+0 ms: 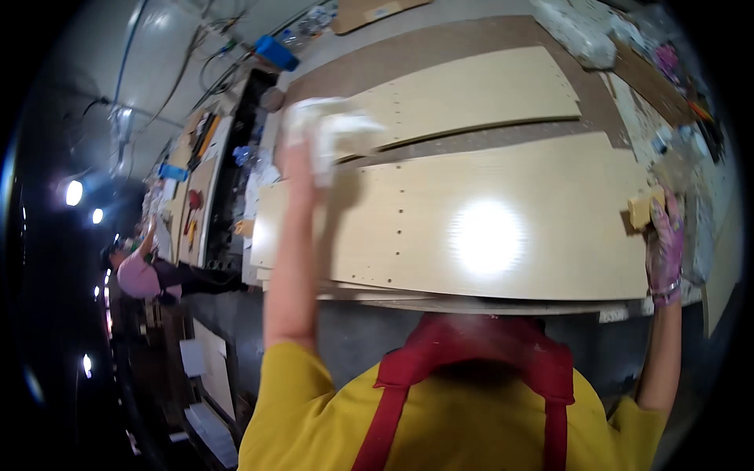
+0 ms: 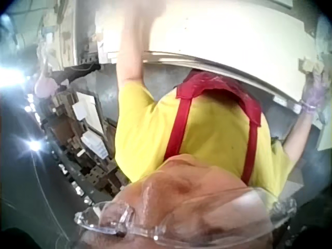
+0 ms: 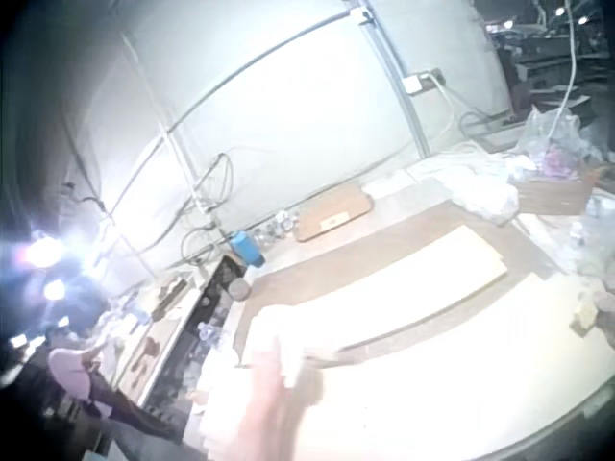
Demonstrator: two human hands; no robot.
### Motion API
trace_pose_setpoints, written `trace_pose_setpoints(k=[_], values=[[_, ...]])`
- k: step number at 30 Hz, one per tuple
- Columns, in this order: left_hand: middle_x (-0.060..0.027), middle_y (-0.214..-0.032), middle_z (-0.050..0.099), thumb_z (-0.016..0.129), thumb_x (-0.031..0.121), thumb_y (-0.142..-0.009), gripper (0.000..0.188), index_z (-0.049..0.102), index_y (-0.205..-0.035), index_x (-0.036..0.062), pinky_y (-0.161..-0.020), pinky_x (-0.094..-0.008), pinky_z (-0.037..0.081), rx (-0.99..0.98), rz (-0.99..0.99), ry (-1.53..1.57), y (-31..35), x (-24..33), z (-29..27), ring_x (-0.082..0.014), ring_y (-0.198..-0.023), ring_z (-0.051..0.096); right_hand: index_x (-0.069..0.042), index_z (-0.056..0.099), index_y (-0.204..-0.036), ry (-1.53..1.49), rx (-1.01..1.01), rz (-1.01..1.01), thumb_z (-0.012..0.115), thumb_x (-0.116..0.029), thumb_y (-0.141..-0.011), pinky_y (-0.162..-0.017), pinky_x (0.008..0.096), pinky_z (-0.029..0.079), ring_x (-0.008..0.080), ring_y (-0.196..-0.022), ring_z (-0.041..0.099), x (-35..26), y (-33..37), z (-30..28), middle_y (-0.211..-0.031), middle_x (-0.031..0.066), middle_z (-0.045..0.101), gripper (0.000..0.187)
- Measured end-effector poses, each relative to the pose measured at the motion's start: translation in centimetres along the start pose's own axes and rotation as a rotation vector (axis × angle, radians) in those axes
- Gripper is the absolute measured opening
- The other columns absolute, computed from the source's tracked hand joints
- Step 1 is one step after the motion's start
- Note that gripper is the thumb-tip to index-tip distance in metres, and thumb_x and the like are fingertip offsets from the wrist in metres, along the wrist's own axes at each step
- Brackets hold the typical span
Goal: The person applies a liquid finish to a stack of light-colored wooden boards using a sponge and wipes the surface with a white cloth. The person repeatedly dips the sponge into a container and spreads the finish across the boards, then wipes them down.
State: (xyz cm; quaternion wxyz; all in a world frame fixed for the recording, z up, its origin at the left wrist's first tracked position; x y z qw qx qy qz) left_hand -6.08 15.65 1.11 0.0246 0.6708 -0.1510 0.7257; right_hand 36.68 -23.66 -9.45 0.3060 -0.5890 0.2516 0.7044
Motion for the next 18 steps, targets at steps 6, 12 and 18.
trace_pose_setpoints(k=[6, 12, 18], values=[[-0.0144, -0.107, 0.065, 0.060, 0.023, -0.090, 0.034, 0.060, -0.112, -0.0022, -0.082, -0.0354, 0.051, 0.388, 0.234, -0.693, -3.2, 0.7, -20.7, -0.0268, -0.094, 0.063, -0.003, 0.040, -0.140, 0.042, 0.084, -0.073, 0.052, -0.027, -0.096, -0.081, 0.0210, 0.041, 0.0097, -0.103, 0.052, -0.2, -0.2, 0.4, -0.125, 0.0023, 0.052, 0.052], [-0.0209, -0.101, 0.062, 0.071, 0.029, -0.079, 0.043, 0.059, -0.108, -0.0005, -0.086, -0.0479, 0.045, 0.242, 0.297, -1.528, -5.7, -7.0, -23.9, -0.0413, -0.097, 0.057, -0.003, 0.045, -0.135, 0.226, 0.052, -0.067, 0.053, -0.029, -0.092, -0.074, 0.0219, 0.042, 0.0093, -0.095, 0.052, -1.9, 0.2, 1.8, -0.113, 0.0015, 0.054, 0.051], [-0.0227, -0.104, 0.066, 0.062, 0.038, -0.086, 0.049, 0.060, -0.112, -0.0034, -0.080, -0.0440, 0.051, 0.450, 0.100, -1.230, -7.9, -1.7, -29.7, -0.0360, -0.092, 0.065, -0.003, 0.048, -0.131, 0.060, 0.030, -0.018, 0.058, -0.026, -0.089, -0.071, 0.0233, 0.042, 0.0101, -0.091, 0.053, -3.1, 0.5, 3.9, -0.104, 0.0014, 0.055, 0.048]])
Point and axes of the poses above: each hand's wrist, its own y-axis away from the middle knuckle, its own z-axis out of the palm, x = y × z, the point moved 5 cm from there along -y, towards the middle knuckle
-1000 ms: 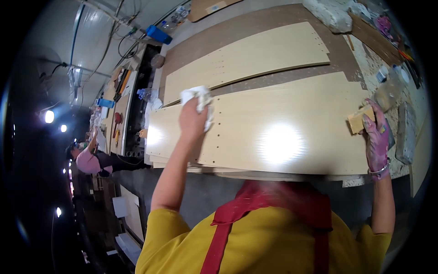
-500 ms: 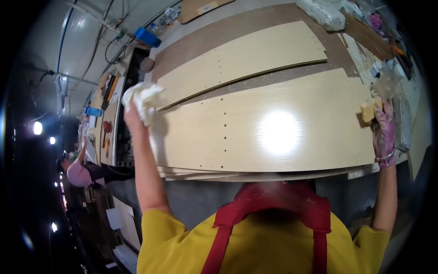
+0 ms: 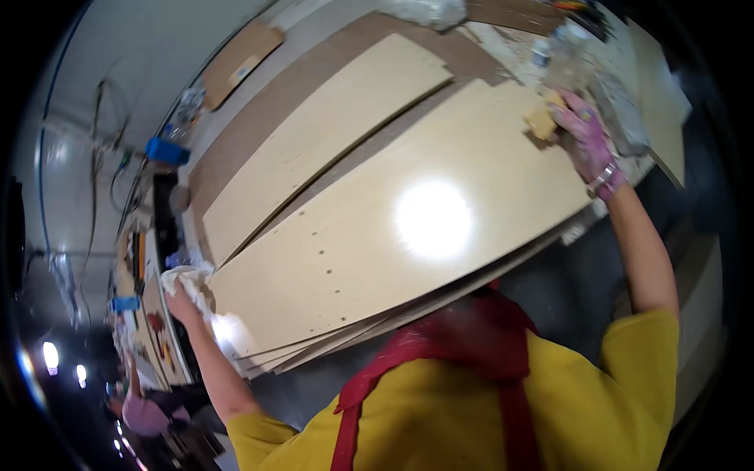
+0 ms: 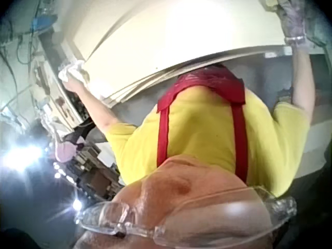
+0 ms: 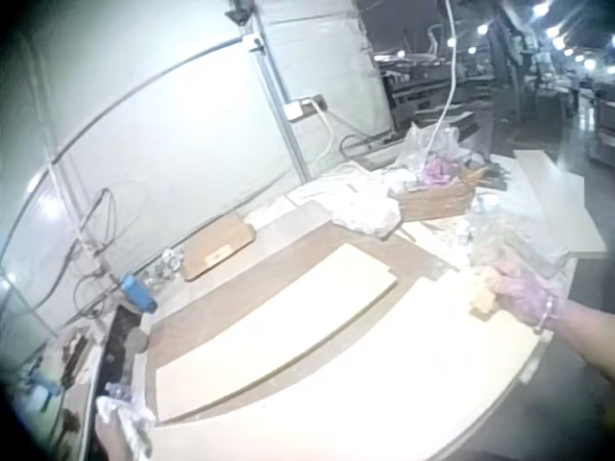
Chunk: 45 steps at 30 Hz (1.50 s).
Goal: The person applies a liquid finish to a stack of light-colored wooden boards using a sponge and wipes the surface with a white cloth. The person repeatedly dips the sponge into a container and spreads the finish across the boards, then wipes them down.
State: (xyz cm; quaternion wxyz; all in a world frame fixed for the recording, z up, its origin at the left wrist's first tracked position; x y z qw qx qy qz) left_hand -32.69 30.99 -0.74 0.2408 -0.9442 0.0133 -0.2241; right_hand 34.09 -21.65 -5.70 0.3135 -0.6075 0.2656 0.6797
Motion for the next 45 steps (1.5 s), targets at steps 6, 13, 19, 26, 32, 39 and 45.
trace_pose_setpoints(k=[6, 13, 19, 26, 32, 39, 45], values=[[-0.0113, -0.104, 0.064, 0.059, 0.010, -0.089, 0.025, 0.059, -0.111, -0.0014, -0.085, -0.0301, 0.047, -0.369, 0.357, 0.504, 15.4, 20.7, 7.0, -0.0185, -0.094, 0.061, -0.007, 0.053, -0.123, -0.257, 0.197, -0.006, 0.059, -0.023, -0.090, -0.072, 0.0251, 0.046, 0.0115, -0.091, 0.058, 0.1, 0.4, -1.1, -0.104, 0.0028, 0.061, 0.037], [-0.0028, -0.096, 0.060, 0.061, 0.007, -0.088, 0.023, 0.058, -0.110, 0.0025, -0.074, -0.0255, 0.045, -0.960, 0.290, 0.998, 28.3, 41.8, 8.5, -0.0101, -0.084, 0.054, -0.007, 0.054, -0.119, -0.512, 0.039, 0.046, 0.058, -0.020, -0.091, -0.062, 0.0278, 0.049, 0.0132, -0.075, 0.059, 1.6, -1.2, -3.2, -0.096, 0.0050, 0.062, 0.031], [-0.0030, -0.088, 0.061, 0.062, 0.010, -0.088, 0.018, 0.058, -0.103, 0.0010, -0.071, -0.0264, 0.045, -0.909, 0.580, 0.869, 31.4, 47.5, 6.5, -0.0088, -0.079, 0.053, -0.005, 0.051, -0.123, -0.252, 0.195, -0.025, 0.053, -0.020, -0.094, -0.063, 0.0236, 0.049, 0.0109, -0.083, 0.060, -0.3, -3.0, -10.5, -0.100, 0.0050, 0.062, 0.033], [-0.0091, -0.093, 0.064, 0.059, 0.010, -0.088, 0.023, 0.058, -0.109, 0.0007, -0.080, -0.0298, 0.047, -0.755, 0.489, 0.828, 32.1, 48.4, 10.2, -0.0176, -0.085, 0.059, -0.001, 0.053, -0.121, 0.091, 0.144, -0.013, 0.064, -0.030, -0.088, -0.062, 0.0228, 0.049, 0.0084, -0.074, 0.059, 0.9, -6.9, -7.7, -0.098, 0.0056, 0.062, 0.045], [-0.0104, -0.091, 0.067, 0.060, 0.011, -0.087, 0.023, 0.060, -0.108, 0.0012, -0.079, -0.0307, 0.048, -0.705, 0.501, 0.722, 32.5, 48.2, 10.7, -0.0183, -0.083, 0.062, 0.002, 0.052, -0.119, 0.150, 0.149, -0.244, 0.061, -0.026, -0.089, -0.074, 0.0295, 0.050, 0.0160, -0.087, 0.061, 3.0, -8.5, -6.3, -0.102, 0.0087, 0.063, 0.042], [-0.0134, -0.090, 0.067, 0.062, 0.010, -0.085, 0.023, 0.060, -0.107, 0.0022, -0.074, -0.0329, 0.050, -0.584, 0.562, 0.677, 33.2, 48.4, 10.2, -0.0232, -0.080, 0.065, -0.001, 0.052, -0.119, 0.405, 0.166, -0.204, 0.060, -0.027, -0.087, -0.082, 0.0341, 0.048, 0.0264, -0.091, 0.064, 1.5, -8.1, -5.2, -0.101, 0.0180, 0.065, 0.042], [-0.0128, -0.089, 0.067, 0.061, 0.011, -0.085, 0.024, 0.059, -0.108, 0.0031, -0.075, -0.0335, 0.050, -0.582, 0.580, 0.674, 33.1, 48.5, 10.1, -0.0248, -0.081, 0.065, 0.000, 0.051, -0.122, 0.519, 0.115, -0.190, 0.059, -0.034, -0.089, -0.094, 0.0349, 0.044, 0.0299, -0.108, 0.059, -0.6, -4.7, -5.4, -0.117, 0.0200, 0.061, 0.049]])
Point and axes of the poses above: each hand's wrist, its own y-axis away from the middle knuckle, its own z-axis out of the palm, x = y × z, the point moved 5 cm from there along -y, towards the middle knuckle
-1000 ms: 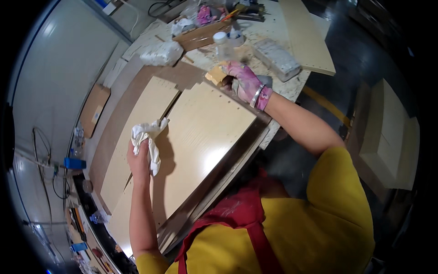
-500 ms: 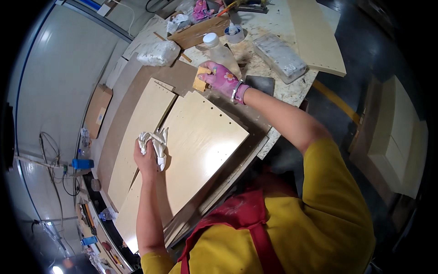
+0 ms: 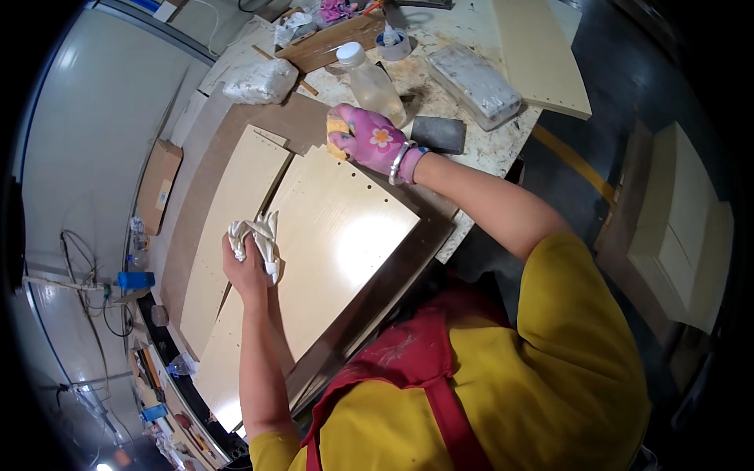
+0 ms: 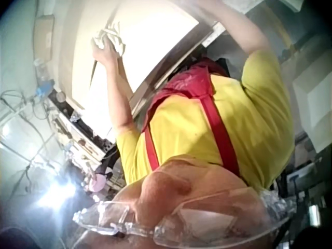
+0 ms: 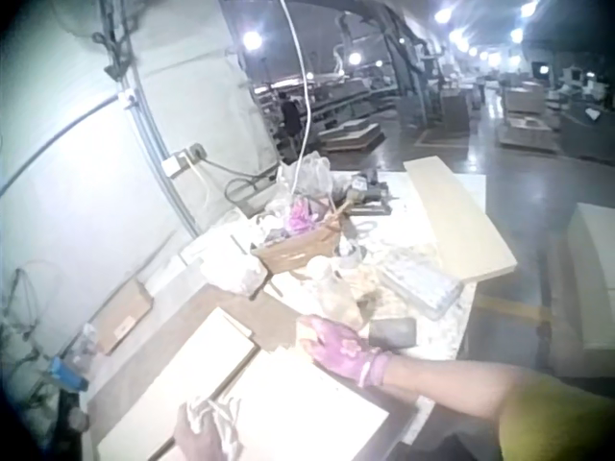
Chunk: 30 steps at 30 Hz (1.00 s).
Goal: The person applies a liquid finish to a stack of light-colored wooden boards using a sponge and wipes the surface with a white cloth. The person repeatedly dips the sponge into a container and spreads the finish across the boards, then wipes them down.
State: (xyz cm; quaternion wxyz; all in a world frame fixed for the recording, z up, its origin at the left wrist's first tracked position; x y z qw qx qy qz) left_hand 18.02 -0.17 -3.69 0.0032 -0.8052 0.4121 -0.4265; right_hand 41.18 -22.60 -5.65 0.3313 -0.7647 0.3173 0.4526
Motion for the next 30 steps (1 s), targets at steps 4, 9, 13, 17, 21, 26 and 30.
trace_pose_setpoints(k=[4, 9, 13, 17, 21, 26, 30], values=[[-0.0125, -0.090, 0.067, 0.061, 0.011, -0.085, 0.024, 0.060, -0.108, 0.0033, -0.075, -0.0334, 0.050, 0.004, 0.012, 0.002, 0.1, -0.1, 0.0, -0.0239, -0.082, 0.065, -0.001, 0.052, -0.123, 0.097, -0.005, -0.062, 0.059, -0.030, -0.090, -0.095, 0.0343, 0.043, 0.0298, -0.108, 0.059, -1.2, 3.2, -1.7, -0.116, 0.0191, 0.061, 0.045], [-0.0116, -0.092, 0.067, 0.060, 0.011, -0.087, 0.024, 0.060, -0.109, 0.0024, -0.077, -0.0323, 0.049, -0.016, 0.017, 0.019, 0.0, 0.2, 0.1, -0.0225, -0.084, 0.065, -0.002, 0.052, -0.123, 0.114, -0.064, 0.015, 0.060, -0.025, -0.090, -0.093, 0.0336, 0.044, 0.0279, -0.106, 0.060, -1.9, 7.9, -3.7, -0.115, 0.0177, 0.062, 0.042], [-0.0112, -0.093, 0.067, 0.059, 0.013, -0.090, 0.023, 0.059, -0.109, 0.0016, -0.079, -0.0315, 0.049, -0.024, 0.018, 0.036, 0.0, 0.1, 0.2, -0.0210, -0.085, 0.064, -0.002, 0.052, -0.123, 0.132, -0.045, 0.020, 0.060, -0.024, -0.089, -0.090, 0.0340, 0.045, 0.0280, -0.101, 0.061, -2.6, 11.7, -5.3, -0.112, 0.0168, 0.062, 0.042], [-0.0113, -0.094, 0.067, 0.059, 0.014, -0.090, 0.024, 0.059, -0.111, 0.0011, -0.079, -0.0316, 0.049, -0.034, 0.023, 0.039, 0.1, 0.1, 0.1, -0.0209, -0.086, 0.064, -0.004, 0.053, -0.123, 0.162, -0.093, 0.115, 0.059, -0.026, -0.089, -0.087, 0.0388, 0.048, 0.0373, -0.101, 0.060, -4.3, 15.2, -7.0, -0.115, 0.0202, 0.061, 0.041], [-0.0115, -0.095, 0.068, 0.059, 0.015, -0.090, 0.025, 0.059, -0.112, 0.0019, -0.079, -0.0324, 0.049, -0.035, 0.058, 0.045, 0.0, -0.2, 0.1, -0.0214, -0.086, 0.064, -0.003, 0.053, -0.120, -0.081, 0.115, 0.142, 0.062, -0.021, -0.088, -0.092, 0.0324, 0.044, 0.0225, -0.105, 0.059, -3.1, 18.3, -7.3, -0.113, 0.0131, 0.062, 0.038], [-0.0109, -0.097, 0.067, 0.059, 0.016, -0.091, 0.025, 0.059, -0.112, 0.0024, -0.081, -0.0319, 0.048, -0.066, 0.067, 0.034, 0.0, 0.0, 0.0, -0.0213, -0.088, 0.063, -0.005, 0.051, -0.119, -0.149, 0.516, 0.069, 0.064, -0.020, -0.088, -0.088, 0.0297, 0.046, 0.0198, -0.105, 0.061, -2.1, 19.9, -5.2, -0.112, 0.0105, 0.062, 0.037], [-0.0098, -0.096, 0.067, 0.058, 0.016, -0.091, 0.024, 0.059, -0.111, 0.0019, -0.081, -0.0307, 0.048, -0.100, 0.064, 0.119, 0.0, -0.6, 0.0, -0.0193, -0.088, 0.063, -0.006, 0.051, -0.119, 0.090, 0.496, 0.060, 0.064, -0.017, -0.088, -0.081, 0.0301, 0.049, 0.0239, -0.094, 0.065, -3.7, 19.9, -3.0, -0.110, 0.0115, 0.062, 0.036]])
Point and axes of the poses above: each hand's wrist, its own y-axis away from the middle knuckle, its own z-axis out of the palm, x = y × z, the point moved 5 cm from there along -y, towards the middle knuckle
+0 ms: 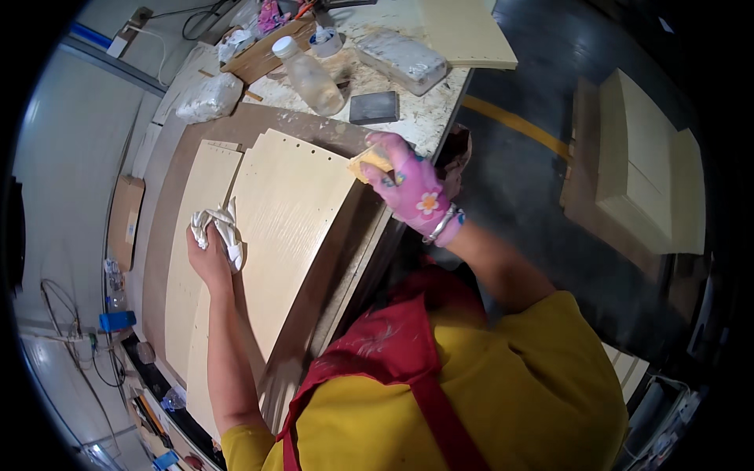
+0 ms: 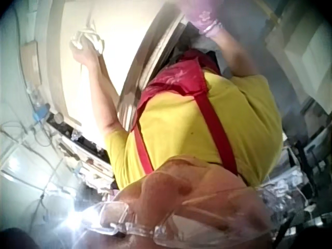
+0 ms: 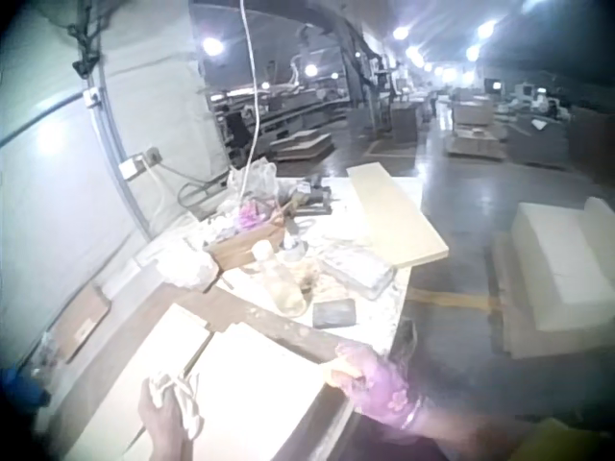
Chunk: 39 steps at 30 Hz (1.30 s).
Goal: The person applies a liquid finish to a stack of light-colored wooden boards using a sponge and wipes the surface with a white cloth. The person repeatedly dips the sponge into a container and spreads the finish across the boards, then wipes them down.
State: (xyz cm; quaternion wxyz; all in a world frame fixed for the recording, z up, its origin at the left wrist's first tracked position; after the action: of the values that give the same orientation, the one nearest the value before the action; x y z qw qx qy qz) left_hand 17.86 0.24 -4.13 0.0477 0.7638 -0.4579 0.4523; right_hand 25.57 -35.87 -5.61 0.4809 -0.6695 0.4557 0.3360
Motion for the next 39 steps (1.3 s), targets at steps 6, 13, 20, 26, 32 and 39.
trace_pose_setpoints(k=[6, 13, 20, 26, 32, 39], values=[[-0.0088, -0.097, 0.066, 0.058, 0.015, -0.091, 0.024, 0.059, -0.111, 0.0016, -0.081, -0.0296, 0.047, -0.034, 0.015, 0.122, 0.1, 0.2, 0.2, -0.0174, -0.088, 0.062, -0.005, 0.052, -0.113, 0.178, -0.020, -0.208, 0.065, -0.017, -0.088, -0.074, 0.0360, 0.054, 0.0319, -0.088, 0.066, -3.4, 4.4, 3.4, -0.108, 0.0131, 0.062, 0.031], [-0.0044, -0.090, 0.062, 0.057, 0.013, -0.091, 0.016, 0.059, -0.102, 0.0018, -0.072, -0.0274, 0.045, -0.115, -0.105, 0.401, -0.4, -2.2, -4.0, -0.0120, -0.080, 0.056, -0.005, 0.052, -0.115, -0.104, -0.164, -0.026, 0.062, -0.017, -0.088, -0.082, 0.0321, 0.049, 0.0240, -0.093, 0.063, -6.5, 9.8, 7.6, -0.105, 0.0116, 0.059, 0.031], [-0.0113, -0.097, 0.063, 0.055, 0.001, -0.082, 0.029, 0.058, -0.110, -0.0012, -0.084, -0.0329, 0.046, -0.197, 0.252, -0.170, 5.4, -10.1, -21.6, -0.0227, -0.091, 0.061, -0.002, 0.050, -0.120, -0.143, 0.191, -0.004, 0.063, -0.020, -0.089, -0.076, 0.0276, 0.049, 0.0124, -0.090, 0.059, -2.8, 5.8, 2.9, -0.103, 0.0077, 0.060, 0.038], [-0.0148, -0.093, 0.057, 0.057, -0.001, -0.081, 0.024, 0.056, -0.105, -0.0008, -0.082, -0.0373, 0.044, -0.236, 0.266, -0.437, 12.5, -15.2, -27.4, -0.0311, -0.089, 0.056, -0.003, 0.052, -0.115, 0.096, 0.122, -0.128, 0.061, -0.020, -0.089, -0.083, 0.0357, 0.049, 0.0316, -0.092, 0.062, -6.0, 8.2, 6.3, -0.111, 0.0148, 0.060, 0.033], [-0.0158, -0.090, 0.055, 0.059, 0.000, -0.080, 0.021, 0.056, -0.101, -0.0002, -0.079, -0.0398, 0.043, -0.132, 0.343, -0.451, 13.0, -14.5, -26.9, -0.0353, -0.086, 0.054, -0.010, 0.061, -0.113, 0.166, -0.256, -0.402, 0.064, -0.017, -0.084, -0.074, 0.0372, 0.053, 0.0271, -0.095, 0.060, -11.3, 18.6, 15.8, -0.114, 0.0126, 0.057, 0.030], [-0.0164, -0.093, 0.057, 0.059, 0.005, -0.082, 0.028, 0.057, -0.109, 0.0005, -0.080, -0.0411, 0.043, -0.094, 0.358, -0.464, 13.0, -14.9, -27.0, -0.0354, -0.088, 0.055, -0.010, 0.064, -0.113, 0.154, -0.244, -0.472, 0.059, -0.023, -0.088, -0.079, 0.0374, 0.052, 0.0261, -0.097, 0.060, -14.3, 19.9, 15.8, -0.112, 0.0131, 0.059, 0.029]])
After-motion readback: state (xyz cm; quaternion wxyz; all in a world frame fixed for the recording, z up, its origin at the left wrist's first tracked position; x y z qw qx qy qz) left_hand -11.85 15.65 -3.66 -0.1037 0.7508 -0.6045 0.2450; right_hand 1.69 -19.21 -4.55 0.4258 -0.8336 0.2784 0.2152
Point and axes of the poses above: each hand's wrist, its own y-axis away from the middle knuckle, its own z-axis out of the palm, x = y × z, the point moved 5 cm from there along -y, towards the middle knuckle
